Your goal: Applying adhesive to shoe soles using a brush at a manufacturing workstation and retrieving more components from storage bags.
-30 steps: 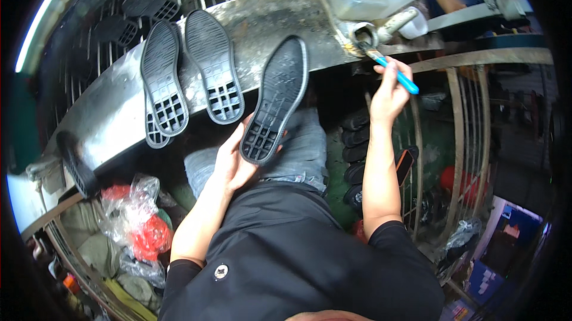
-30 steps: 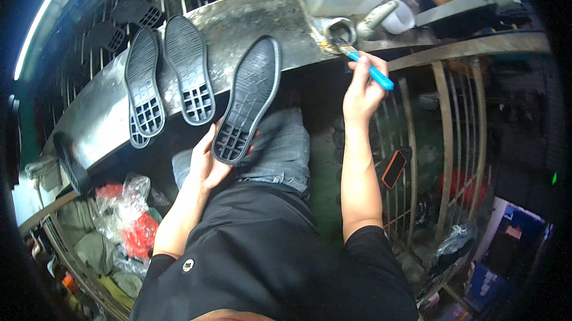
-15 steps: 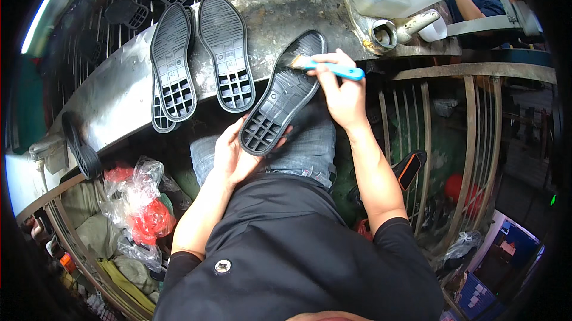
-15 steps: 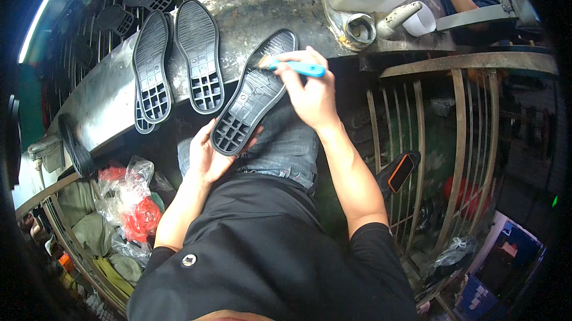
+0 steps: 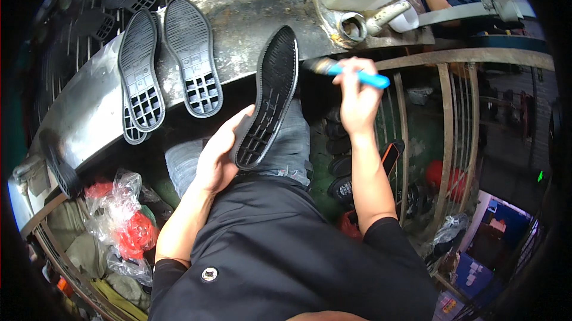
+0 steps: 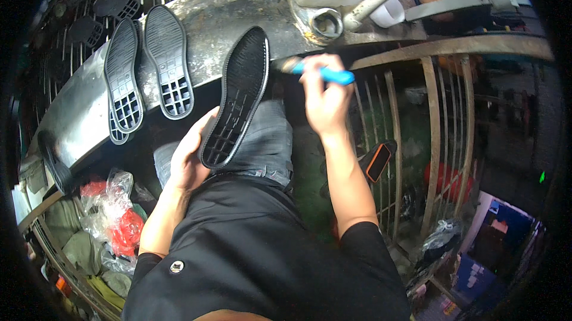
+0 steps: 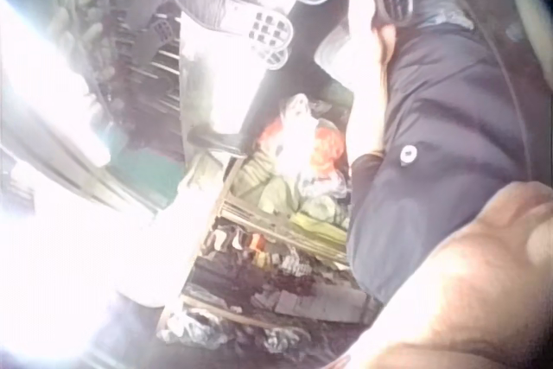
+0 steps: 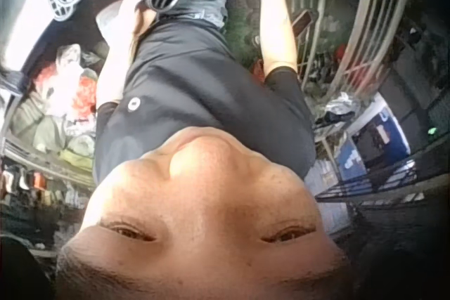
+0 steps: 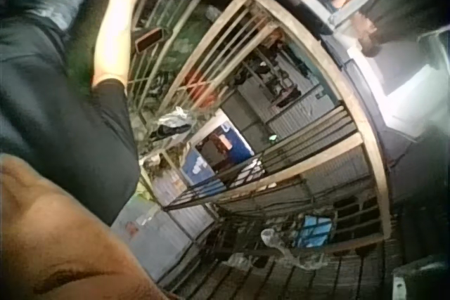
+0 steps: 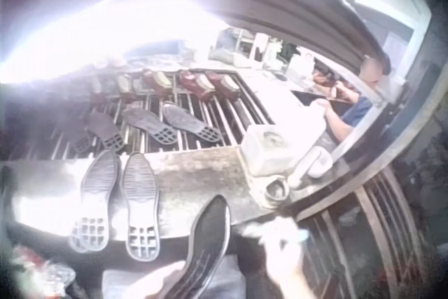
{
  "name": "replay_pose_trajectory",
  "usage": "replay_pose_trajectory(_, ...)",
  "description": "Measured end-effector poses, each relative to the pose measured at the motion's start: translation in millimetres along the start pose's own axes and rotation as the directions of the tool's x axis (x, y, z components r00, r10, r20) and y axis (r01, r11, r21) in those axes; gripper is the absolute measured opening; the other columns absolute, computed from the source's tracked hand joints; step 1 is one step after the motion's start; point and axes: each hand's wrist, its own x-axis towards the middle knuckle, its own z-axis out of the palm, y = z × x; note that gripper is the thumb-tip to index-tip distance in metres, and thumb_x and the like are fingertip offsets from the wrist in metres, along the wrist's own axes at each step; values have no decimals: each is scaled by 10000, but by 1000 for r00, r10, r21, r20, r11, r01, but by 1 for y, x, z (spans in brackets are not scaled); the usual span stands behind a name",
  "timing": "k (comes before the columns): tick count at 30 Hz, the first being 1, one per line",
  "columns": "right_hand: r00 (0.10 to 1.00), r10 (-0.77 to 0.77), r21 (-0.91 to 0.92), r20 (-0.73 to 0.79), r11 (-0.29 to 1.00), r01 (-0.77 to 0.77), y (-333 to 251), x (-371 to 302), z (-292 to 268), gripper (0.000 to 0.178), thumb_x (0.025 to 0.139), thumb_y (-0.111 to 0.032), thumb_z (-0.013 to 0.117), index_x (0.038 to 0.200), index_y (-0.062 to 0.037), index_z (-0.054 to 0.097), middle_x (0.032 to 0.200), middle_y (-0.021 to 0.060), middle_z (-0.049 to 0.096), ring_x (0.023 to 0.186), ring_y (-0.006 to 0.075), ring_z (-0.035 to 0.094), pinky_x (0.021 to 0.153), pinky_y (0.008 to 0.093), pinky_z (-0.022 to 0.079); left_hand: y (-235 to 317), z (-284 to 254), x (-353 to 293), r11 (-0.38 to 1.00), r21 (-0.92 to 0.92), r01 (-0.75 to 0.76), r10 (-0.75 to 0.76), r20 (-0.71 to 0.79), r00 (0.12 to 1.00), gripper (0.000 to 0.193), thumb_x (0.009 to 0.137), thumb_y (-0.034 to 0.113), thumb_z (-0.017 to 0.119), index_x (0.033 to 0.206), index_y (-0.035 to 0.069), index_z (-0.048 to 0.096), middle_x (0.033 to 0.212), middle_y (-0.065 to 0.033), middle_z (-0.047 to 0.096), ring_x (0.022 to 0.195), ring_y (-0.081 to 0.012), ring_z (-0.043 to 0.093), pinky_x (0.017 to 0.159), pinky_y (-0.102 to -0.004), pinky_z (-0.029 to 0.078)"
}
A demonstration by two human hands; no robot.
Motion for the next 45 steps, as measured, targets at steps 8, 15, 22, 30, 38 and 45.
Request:
replay_pose_trajectory(8,945,-246,-417,-215,898,139,21,37,-19,189,1076,-180,704,1135,-1,722,1082,143,791,986,300,761,921,417,577,-11,-11,10,963,-267,30,-61,-108,992,678,1175,463,437,1703,49,344,1703,-143,466,1534,-294,499,1260,-483,418)
replay_pose_trajectory(15,984,-116,-9,135,993,118,34,-24,69,179,1033,-156,740,1172,-46,711,1013,124,760,942,312,769,1069,496,533,-20,-19,8,882,-471,26,-113,-157,981,593,1182,399,348,1673,71,405,1677,-182,491,1534,-401,483,1288,-638,346)
replay_pose_trajectory(22,892,-409,-3,192,909,417,-16,-105,84,365,989,-337,768,1144,-13,701,1041,155,708,1007,372,712,1108,610,480,-28,-44,4,737,-669,100,-13,134,991,602,1159,400,368,1668,85,436,1656,-166,528,1525,-338,506,1300,-574,332)
replay_pose_trajectory(30,824,-264,90,502,963,254,-51,-82,48,183,936,-147,794,1085,-57,739,904,95,727,951,300,725,968,447,556,-16,-34,5,878,-479,6,-50,-79,996,619,1160,369,374,1675,27,398,1666,-177,513,1519,-323,519,1295,-518,364)
replay_pose_trajectory(38,895,170,-253,413,965,-66,-30,19,24,251,1091,-272,679,1009,-34,680,735,90,701,692,198,716,694,361,556,-10,-22,2,990,-89,-108,97,-112,989,649,1152,355,460,1661,-41,392,1697,-178,467,1532,-296,501,1308,-462,351)
replay_pose_trajectory(45,958,35,-337,285,939,65,-18,59,12,248,1095,-278,675,1019,-43,693,741,88,722,705,235,743,697,365,561,0,-10,-1,995,26,-94,96,-82,992,697,1138,404,496,1655,-53,400,1689,-188,472,1538,-284,489,1311,-442,339)
